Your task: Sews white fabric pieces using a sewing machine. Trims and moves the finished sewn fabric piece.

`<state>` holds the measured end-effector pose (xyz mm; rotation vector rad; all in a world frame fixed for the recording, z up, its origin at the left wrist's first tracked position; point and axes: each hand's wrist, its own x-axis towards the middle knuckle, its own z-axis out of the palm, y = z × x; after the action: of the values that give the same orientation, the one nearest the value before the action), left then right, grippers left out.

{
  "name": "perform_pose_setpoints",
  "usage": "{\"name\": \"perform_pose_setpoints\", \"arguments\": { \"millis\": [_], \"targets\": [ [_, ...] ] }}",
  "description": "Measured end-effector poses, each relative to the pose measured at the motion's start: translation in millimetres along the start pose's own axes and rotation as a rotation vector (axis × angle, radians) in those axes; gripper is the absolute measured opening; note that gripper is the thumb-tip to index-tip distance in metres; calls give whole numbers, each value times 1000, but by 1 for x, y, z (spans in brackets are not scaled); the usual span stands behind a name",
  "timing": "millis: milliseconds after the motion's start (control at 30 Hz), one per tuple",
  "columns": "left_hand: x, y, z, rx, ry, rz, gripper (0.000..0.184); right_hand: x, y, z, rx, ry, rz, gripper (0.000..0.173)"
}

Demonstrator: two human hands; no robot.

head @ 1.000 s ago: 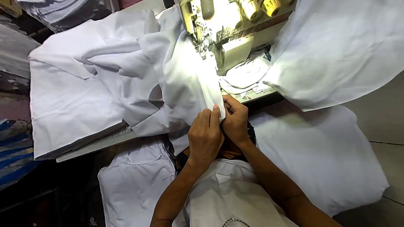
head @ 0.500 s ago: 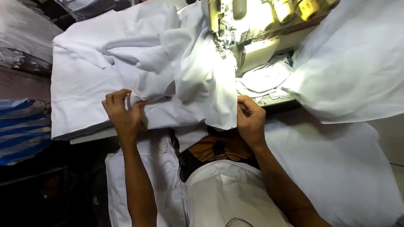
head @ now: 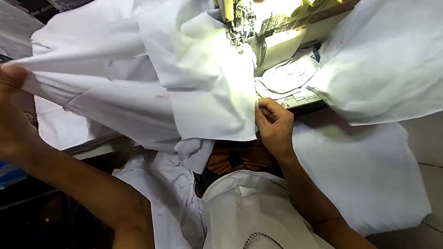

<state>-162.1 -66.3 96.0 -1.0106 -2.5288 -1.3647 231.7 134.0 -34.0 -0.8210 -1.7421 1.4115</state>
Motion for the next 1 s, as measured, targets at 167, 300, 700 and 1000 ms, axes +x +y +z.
{"name": "perform_pose_setpoints", "arguments": {
  "millis": [167, 300, 700, 1000],
  "targets": [
    [-23, 22, 40, 579, -236, 303, 43, -1, 4, 9, 67, -69, 43, 9],
    [-144, 79, 131, 340, -423, 631, 64, -5, 3, 5, 91, -60, 62, 9],
    [-209, 113, 178, 8, -204, 745, 24, -11, 1, -4, 74, -14, 30, 11],
    [-229, 111, 198, 122, -195, 741, 21, -13, 11, -3, 23, 11, 29, 18]
  ]
}}
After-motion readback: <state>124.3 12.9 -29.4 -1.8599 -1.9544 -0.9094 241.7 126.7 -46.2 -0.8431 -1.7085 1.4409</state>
